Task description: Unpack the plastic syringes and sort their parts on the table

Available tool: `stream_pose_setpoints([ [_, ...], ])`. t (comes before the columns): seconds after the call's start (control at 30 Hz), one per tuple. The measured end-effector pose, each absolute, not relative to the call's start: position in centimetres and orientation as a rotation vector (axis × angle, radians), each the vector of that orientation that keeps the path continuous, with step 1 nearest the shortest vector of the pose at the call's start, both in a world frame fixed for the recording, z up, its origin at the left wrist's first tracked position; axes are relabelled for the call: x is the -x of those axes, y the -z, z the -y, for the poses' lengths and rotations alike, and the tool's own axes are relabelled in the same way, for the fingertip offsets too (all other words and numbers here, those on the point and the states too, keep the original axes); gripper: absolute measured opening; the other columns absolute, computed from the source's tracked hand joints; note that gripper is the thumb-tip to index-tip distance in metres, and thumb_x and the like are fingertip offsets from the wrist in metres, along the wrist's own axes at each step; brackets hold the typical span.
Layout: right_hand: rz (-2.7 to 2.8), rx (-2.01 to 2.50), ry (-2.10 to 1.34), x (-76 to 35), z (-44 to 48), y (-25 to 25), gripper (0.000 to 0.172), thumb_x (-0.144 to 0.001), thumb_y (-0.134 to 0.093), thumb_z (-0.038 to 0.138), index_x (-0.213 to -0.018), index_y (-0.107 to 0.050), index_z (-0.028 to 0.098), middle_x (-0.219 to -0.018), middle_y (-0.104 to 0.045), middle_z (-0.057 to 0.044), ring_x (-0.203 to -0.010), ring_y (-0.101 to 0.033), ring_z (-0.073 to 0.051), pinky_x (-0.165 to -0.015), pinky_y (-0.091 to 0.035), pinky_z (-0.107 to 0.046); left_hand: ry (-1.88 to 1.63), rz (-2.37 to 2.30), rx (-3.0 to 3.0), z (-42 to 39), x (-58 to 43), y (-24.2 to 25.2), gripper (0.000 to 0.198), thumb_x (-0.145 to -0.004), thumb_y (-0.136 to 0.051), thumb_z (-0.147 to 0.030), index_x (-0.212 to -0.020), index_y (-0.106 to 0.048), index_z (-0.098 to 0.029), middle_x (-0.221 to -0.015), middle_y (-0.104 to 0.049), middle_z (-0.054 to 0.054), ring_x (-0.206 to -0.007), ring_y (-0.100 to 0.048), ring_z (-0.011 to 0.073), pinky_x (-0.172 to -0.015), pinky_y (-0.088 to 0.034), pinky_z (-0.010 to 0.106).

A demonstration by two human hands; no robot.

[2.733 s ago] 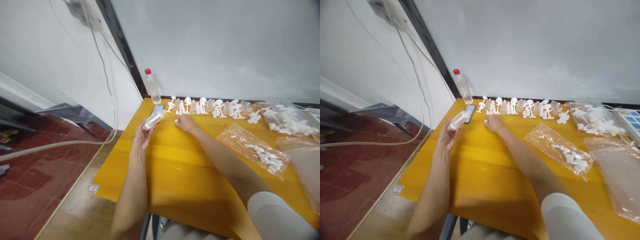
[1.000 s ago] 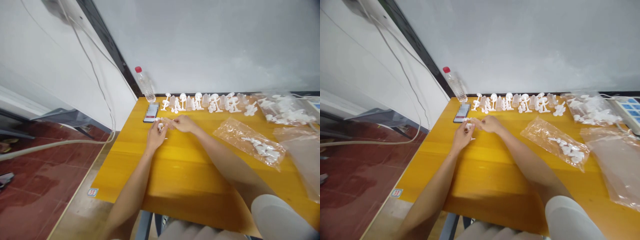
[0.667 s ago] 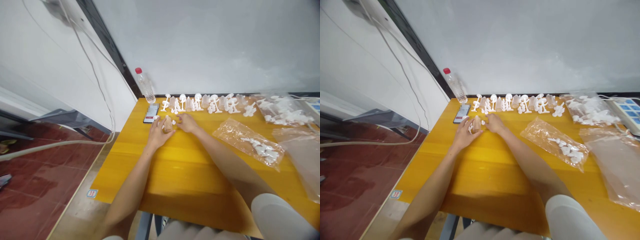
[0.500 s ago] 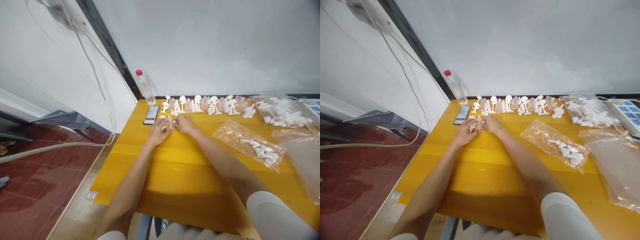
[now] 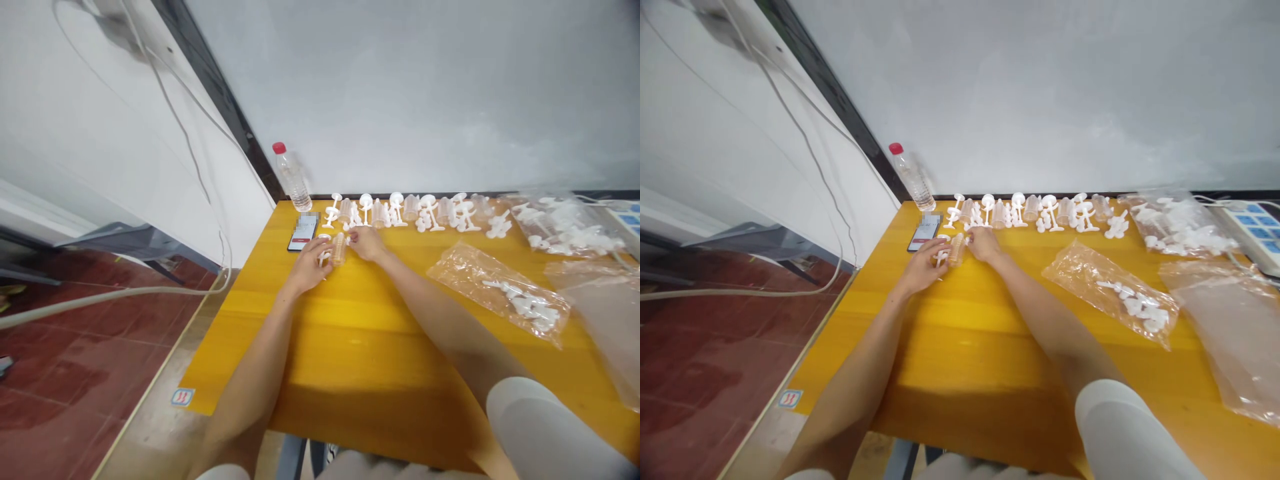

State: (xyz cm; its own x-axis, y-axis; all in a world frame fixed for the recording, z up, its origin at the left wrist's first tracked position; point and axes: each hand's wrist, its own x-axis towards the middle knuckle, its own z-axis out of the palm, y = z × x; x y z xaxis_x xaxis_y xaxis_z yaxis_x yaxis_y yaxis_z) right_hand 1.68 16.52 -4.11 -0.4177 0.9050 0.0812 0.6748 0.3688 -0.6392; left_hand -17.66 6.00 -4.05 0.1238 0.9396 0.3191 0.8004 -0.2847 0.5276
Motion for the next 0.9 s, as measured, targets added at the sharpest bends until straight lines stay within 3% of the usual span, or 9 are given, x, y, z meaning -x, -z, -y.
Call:
stream_pose_setpoints([
  [0.13, 2.189, 1.371, -0.754, -1.4, -16.6, 4.2, 0.034, -0.089, -0.065, 0.012, -0.121, -0.076, 0.015, -0.111, -0.077, -0.01, -0.103, -0.072, -0.02, -0.101, -0.051, -0.03, -0.871, -1.726, -2.19, -5.8, 17.9, 4.0, 0.039, -0.085, -0.065, -0.021, -0.124, -0.07, -0.021, -0.146, -0.061, 0.01, -0.141, -0.053, 0.0268, -0.122, -0.041, 0.046],
  [0.33, 2.174, 1.351, -0.776, -1.6, -16.0, 4.1, 0.044, -0.091, -0.062, 0.009, -0.134, -0.068, 0.014, -0.114, -0.077, -0.01, -0.103, -0.073, -0.019, -0.099, -0.052, -0.027, -0.869, -1.701, -2.147, -5.3, 17.7, 3.7, 0.063, -0.077, -0.067, -0.018, -0.14, -0.061, -0.021, -0.155, -0.052, 0.011, -0.147, -0.047, 0.0279, -0.125, -0.037, 0.045],
  [0.53, 2.209, 1.335, -0.741, -1.2, -15.0, 2.5, 0.043, -0.09, -0.063, 0.009, -0.133, -0.068, 0.013, -0.117, -0.076, -0.012, -0.1, -0.073, -0.021, -0.097, -0.054, -0.031, -0.933, -1.647, -2.134, -4.6, 17.9, 3.0, 0.071, -0.073, -0.064, -0.015, -0.144, -0.057, -0.019, -0.155, -0.053, 0.013, -0.148, -0.046, 0.0291, -0.125, -0.036, 0.048],
  [0.67, 2.234, 1.289, -0.645, -4.8, -11.0, 0.2, 0.047, -0.092, -0.064, 0.015, -0.139, -0.064, 0.013, -0.125, -0.073, -0.014, -0.101, -0.073, -0.023, -0.098, -0.055, -0.035, -1.166, -1.645, -2.126, -3.1, 16.2, 1.0, 0.057, -0.081, -0.063, -0.018, -0.138, -0.061, -0.02, -0.146, -0.061, 0.012, -0.143, -0.051, 0.0281, -0.122, -0.039, 0.049],
  [0.77, 2.219, 1.258, -0.516, -11.3, -5.6, -0.9, 0.045, -0.098, -0.061, 0.03, -0.139, -0.064, 0.015, -0.132, -0.069, -0.015, -0.116, -0.068, -0.028, -0.106, -0.051, -0.042, -1.375, -1.514, -2.098, -1.8, 12.1, -0.6, 0.04, -0.089, -0.062, -0.021, -0.129, -0.068, -0.021, -0.135, -0.069, 0.01, -0.132, -0.061, 0.0242, -0.119, -0.044, 0.045],
  [0.8, 2.193, 1.263, -0.438, -14.0, -3.8, -0.9, 0.042, -0.099, -0.058, 0.033, -0.137, -0.065, 0.016, -0.135, -0.067, -0.015, -0.123, -0.064, -0.03, -0.109, -0.049, -0.045, -1.381, -1.426, -2.091, -1.6, 10.1, -0.9, 0.036, -0.09, -0.062, -0.022, -0.126, -0.07, -0.02, -0.132, -0.07, 0.01, -0.128, -0.064, 0.0233, -0.117, -0.046, 0.043],
  [0.9, 1.989, 1.384, 0.086, -23.0, 0.6, 0.0, 0.036, -0.099, -0.059, 0.038, -0.124, -0.072, 0.016, -0.125, -0.072, -0.017, -0.118, -0.067, -0.033, -0.106, -0.052, -0.05, -1.227, -1.146, -1.963, -2.1, 3.6, -0.5, 0.031, -0.092, -0.063, -0.025, -0.121, -0.073, -0.018, -0.129, -0.073, 0.011, -0.119, -0.069, 0.0224, -0.108, -0.053, 0.038],
])
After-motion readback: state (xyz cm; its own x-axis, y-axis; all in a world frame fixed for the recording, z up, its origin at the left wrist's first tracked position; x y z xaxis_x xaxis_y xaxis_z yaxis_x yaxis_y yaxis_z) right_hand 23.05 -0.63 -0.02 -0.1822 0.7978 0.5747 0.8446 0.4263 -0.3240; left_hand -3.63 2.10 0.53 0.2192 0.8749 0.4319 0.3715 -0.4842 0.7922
